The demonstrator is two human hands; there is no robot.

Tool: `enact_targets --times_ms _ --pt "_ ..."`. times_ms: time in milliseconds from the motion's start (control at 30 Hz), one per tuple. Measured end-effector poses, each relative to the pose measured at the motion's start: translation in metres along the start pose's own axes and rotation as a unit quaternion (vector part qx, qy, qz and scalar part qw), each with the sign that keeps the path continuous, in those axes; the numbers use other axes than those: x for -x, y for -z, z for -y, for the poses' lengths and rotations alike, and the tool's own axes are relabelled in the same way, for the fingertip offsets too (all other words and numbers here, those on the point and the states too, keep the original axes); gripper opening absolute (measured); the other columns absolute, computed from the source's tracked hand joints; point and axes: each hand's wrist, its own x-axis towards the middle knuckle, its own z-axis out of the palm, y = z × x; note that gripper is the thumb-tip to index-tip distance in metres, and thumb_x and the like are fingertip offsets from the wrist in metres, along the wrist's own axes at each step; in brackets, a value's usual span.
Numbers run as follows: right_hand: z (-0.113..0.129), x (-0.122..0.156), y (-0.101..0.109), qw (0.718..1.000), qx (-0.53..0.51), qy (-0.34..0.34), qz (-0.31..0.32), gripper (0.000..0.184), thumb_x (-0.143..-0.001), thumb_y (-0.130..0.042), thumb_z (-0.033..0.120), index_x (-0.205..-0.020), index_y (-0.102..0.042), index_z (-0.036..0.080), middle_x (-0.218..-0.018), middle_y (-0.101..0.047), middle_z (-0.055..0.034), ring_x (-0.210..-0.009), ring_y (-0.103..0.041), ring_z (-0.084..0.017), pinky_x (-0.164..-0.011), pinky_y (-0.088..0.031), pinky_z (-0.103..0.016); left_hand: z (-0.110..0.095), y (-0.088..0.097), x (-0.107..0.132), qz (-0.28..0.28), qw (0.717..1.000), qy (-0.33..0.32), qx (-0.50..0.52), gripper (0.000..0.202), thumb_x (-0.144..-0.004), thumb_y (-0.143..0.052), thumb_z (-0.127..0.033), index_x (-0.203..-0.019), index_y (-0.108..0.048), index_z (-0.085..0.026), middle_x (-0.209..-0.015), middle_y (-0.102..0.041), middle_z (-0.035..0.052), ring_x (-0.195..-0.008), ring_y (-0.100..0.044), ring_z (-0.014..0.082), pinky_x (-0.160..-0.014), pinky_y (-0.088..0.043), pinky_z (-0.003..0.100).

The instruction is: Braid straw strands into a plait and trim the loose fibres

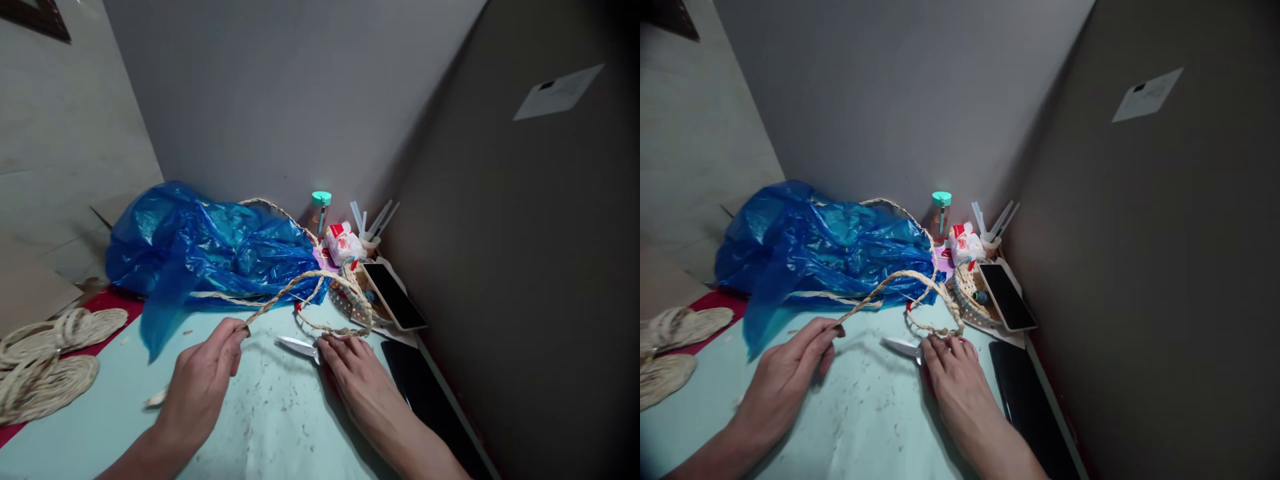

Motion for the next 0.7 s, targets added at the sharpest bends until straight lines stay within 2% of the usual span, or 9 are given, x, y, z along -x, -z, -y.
enact_targets --times_ms 200,367,433,500,600,700 --pt "-0.014 -0.001 0.002 0.999 0.050 0.004 -0.016 0.042 -0.092 -0.053 0.009 -0.133 -0.058 0.008 -0.125 -0.069 -0.0170 -0.105 -0.063 -0.028 -0.087 -0.054 -0.042 -0.001 -0.001 -0.002 0.018 0.999 -0.003 0.026 0.024 -0.097 -0.043 -0.037 -0.082 -0.058 -0.025 -0.052 -0.049 -0.0065 -0.051 -0.048 0.0154 -0.057 -0.034 0.025" --pt "-0.028 0.007 -0.016 0.998 0.049 0.026 -0.024 0.046 -0.088 -0.043 0.003 -0.130 -0.062 0.008 -0.126 -0.069 -0.0179 -0.107 -0.062 -0.030 -0.086 -0.054 -0.044 -0.003 0.001 0.000 0.019 0.995 -0.090 -0.025 0.023 -0.099 -0.039 -0.029 -0.084 -0.056 -0.022 -0.052 -0.050 -0.0067 -0.046 -0.049 0.0134 -0.053 -0.035 0.023" --pt "-0.033 0.008 -0.024 0.997 0.044 0.050 -0.037 0.048 -0.085 -0.041 0.003 -0.127 -0.064 0.007 -0.128 -0.067 -0.0193 -0.107 -0.062 -0.030 -0.089 -0.053 -0.046 -0.005 0.001 0.003 0.011 0.992 -0.118 -0.033 0.025 -0.098 -0.039 -0.025 -0.079 -0.055 -0.022 -0.051 -0.051 -0.0063 -0.044 -0.048 0.0126 -0.051 -0.034 0.023" --pt "-0.037 0.008 -0.030 0.995 0.042 0.072 -0.048 0.049 -0.086 -0.039 0.002 -0.128 -0.064 0.006 -0.128 -0.068 -0.0196 -0.102 -0.064 -0.028 -0.086 -0.055 -0.043 -0.006 0.000 0.008 -0.002 0.987 -0.156 -0.041 0.023 -0.097 -0.041 -0.024 -0.081 -0.056 -0.022 -0.057 -0.059 -0.0037 -0.049 -0.055 0.0131 -0.054 -0.036 0.023" --pt "-0.037 0.008 -0.031 0.993 0.053 0.090 -0.063 0.050 -0.088 -0.038 0.003 -0.130 -0.063 0.010 -0.126 -0.069 -0.0174 -0.101 -0.065 -0.028 -0.078 -0.056 -0.041 -0.009 -0.002 0.016 -0.021 0.975 -0.217 -0.052 0.021 -0.098 -0.044 -0.024 -0.085 -0.059 -0.021 -0.058 -0.065 -0.0009 -0.052 -0.062 0.0152 -0.054 -0.035 0.025" --pt "-0.024 0.015 -0.024 0.991 0.080 0.076 -0.082 0.049 -0.086 -0.039 0.001 -0.128 -0.063 0.009 -0.130 -0.066 -0.0212 -0.103 -0.064 -0.034 -0.076 -0.055 -0.048 -0.009 -0.003 0.022 -0.040 0.962 -0.265 -0.052 0.020 -0.098 -0.045 -0.023 -0.085 -0.060 -0.020 -0.059 -0.069 0.0007 -0.053 -0.066 0.0167 -0.051 -0.034 0.025"
